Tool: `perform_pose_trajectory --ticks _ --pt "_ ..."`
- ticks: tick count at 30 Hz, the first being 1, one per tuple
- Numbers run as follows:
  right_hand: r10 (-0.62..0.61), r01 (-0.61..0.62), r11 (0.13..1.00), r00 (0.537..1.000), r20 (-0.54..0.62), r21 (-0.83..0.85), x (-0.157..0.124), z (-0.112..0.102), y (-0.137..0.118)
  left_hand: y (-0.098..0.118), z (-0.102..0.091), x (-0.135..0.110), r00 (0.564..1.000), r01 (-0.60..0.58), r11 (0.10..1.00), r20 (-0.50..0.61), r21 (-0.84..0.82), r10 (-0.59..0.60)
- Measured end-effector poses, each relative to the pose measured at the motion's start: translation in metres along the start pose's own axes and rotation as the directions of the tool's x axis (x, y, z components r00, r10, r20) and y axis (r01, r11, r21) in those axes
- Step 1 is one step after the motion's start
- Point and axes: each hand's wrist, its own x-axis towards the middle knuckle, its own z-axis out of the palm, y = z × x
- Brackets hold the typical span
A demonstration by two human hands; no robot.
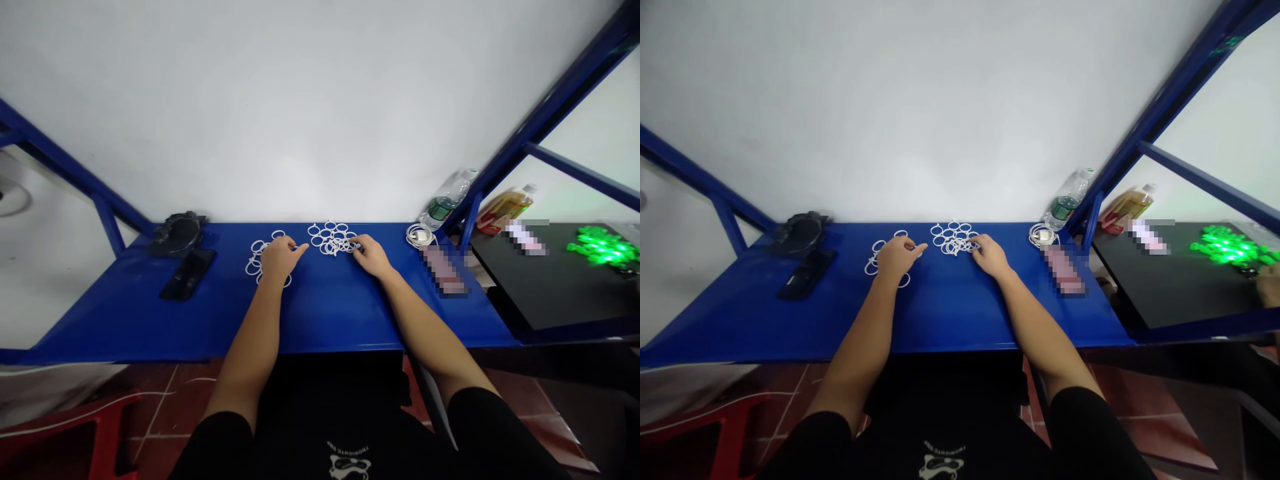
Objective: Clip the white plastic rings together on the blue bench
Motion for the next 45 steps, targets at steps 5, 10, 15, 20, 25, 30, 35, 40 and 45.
perform_pose_trajectory --ticks 5,10,15,20,25,30,35,40,45 --pt "-0.014 0.029 0.993 0.991 0.131 -0.114 -0.002 0.008 -0.007 0.025 0.012 -0.016 0.990 -0.101 0.995 0.100 0.010 0.099" --pt "0.048 -0.018 0.979 0.989 0.140 -0.205 0.000 0.009 -0.004 0.043 0.039 -0.031 0.892 -0.406 0.913 0.196 -0.046 0.407" --pt "0.044 -0.042 0.993 0.999 0.014 -0.112 0.003 0.004 -0.001 0.042 0.056 -0.029 0.833 -0.493 0.867 0.247 -0.077 0.495" --pt "0.094 -0.061 0.965 0.988 -0.119 0.254 0.000 0.004 -0.014 0.042 0.059 -0.028 0.829 -0.507 0.831 0.136 -0.229 0.543" --pt "0.041 -0.066 0.809 0.998 0.056 0.584 -0.005 0.014 -0.029 0.043 0.052 -0.029 0.850 -0.500 0.805 -0.001 -0.318 0.528" --pt "-0.020 -0.017 0.883 0.997 0.073 0.469 -0.009 0.012 -0.037 0.045 0.045 -0.029 0.812 -0.556 0.781 0.015 -0.283 0.583" --pt "-0.161 0.166 0.936 0.986 -0.043 0.310 -0.011 0.003 -0.041 0.046 0.043 -0.031 0.746 -0.618 0.746 0.114 -0.247 0.656" --pt "-0.209 0.207 0.927 0.978 -0.029 0.311 -0.009 0.000 -0.042 0.045 0.046 -0.032 0.717 -0.646 0.732 0.159 -0.216 0.679" --pt "-0.166 0.164 0.921 0.986 -0.027 0.354 -0.008 0.001 -0.040 0.043 0.051 -0.031 0.707 -0.657 0.726 0.167 -0.203 0.687"
